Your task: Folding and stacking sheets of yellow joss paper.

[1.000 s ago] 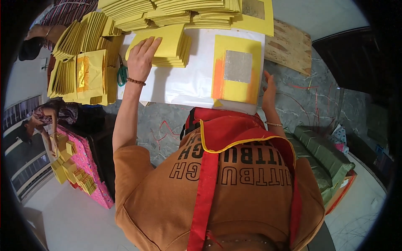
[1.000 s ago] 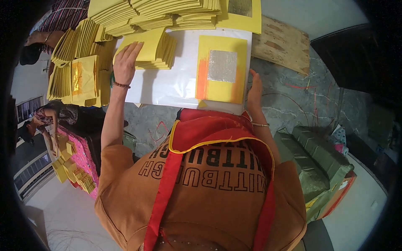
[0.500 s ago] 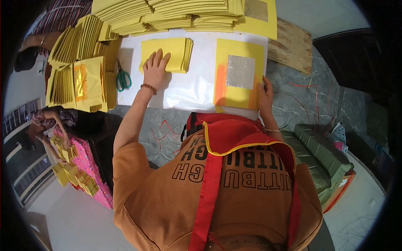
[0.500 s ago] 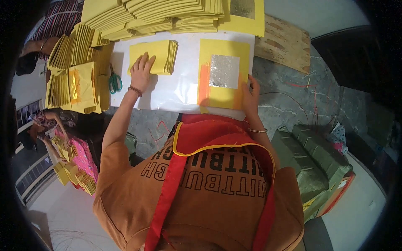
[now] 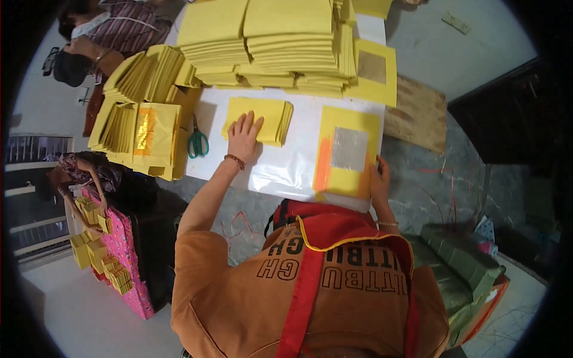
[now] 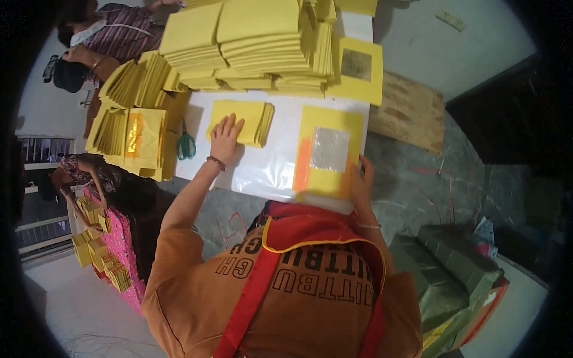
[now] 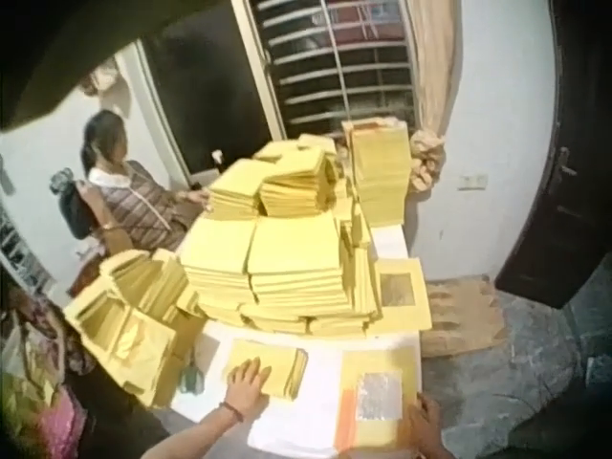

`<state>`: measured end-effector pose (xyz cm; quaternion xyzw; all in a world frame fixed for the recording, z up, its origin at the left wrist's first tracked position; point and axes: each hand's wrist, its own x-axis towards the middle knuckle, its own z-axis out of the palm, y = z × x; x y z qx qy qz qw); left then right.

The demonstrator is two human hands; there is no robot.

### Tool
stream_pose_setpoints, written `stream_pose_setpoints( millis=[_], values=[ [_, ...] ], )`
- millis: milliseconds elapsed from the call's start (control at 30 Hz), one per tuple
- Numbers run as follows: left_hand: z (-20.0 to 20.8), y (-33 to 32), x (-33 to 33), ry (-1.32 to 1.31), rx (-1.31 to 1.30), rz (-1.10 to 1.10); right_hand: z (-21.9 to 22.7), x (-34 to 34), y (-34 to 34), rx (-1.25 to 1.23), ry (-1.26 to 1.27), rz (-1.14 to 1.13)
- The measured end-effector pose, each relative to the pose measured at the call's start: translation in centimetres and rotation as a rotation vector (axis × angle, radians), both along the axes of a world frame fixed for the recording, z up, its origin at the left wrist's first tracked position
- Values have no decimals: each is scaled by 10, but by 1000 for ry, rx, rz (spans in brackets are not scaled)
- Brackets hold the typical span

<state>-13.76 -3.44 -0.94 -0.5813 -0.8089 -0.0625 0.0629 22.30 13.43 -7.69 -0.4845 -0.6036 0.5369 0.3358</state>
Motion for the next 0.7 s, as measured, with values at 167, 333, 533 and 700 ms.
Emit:
stream_pose_setpoints(
  millis=[167, 333, 533, 700],
  values=[
    [8, -3, 3, 36, -66, -14, -21, 14, -3, -83, 17, -30],
    [47, 6, 20, -185, -123, -7, -15, 21, -5, -121, 34, -8],
    [47, 35, 98, -499, 182, -265, 32, 11, -13, 139, -31, -61],
    [25, 34, 181, -340, 58, -602, 18, 12, -7, 320, -230, 159]
  ],
)
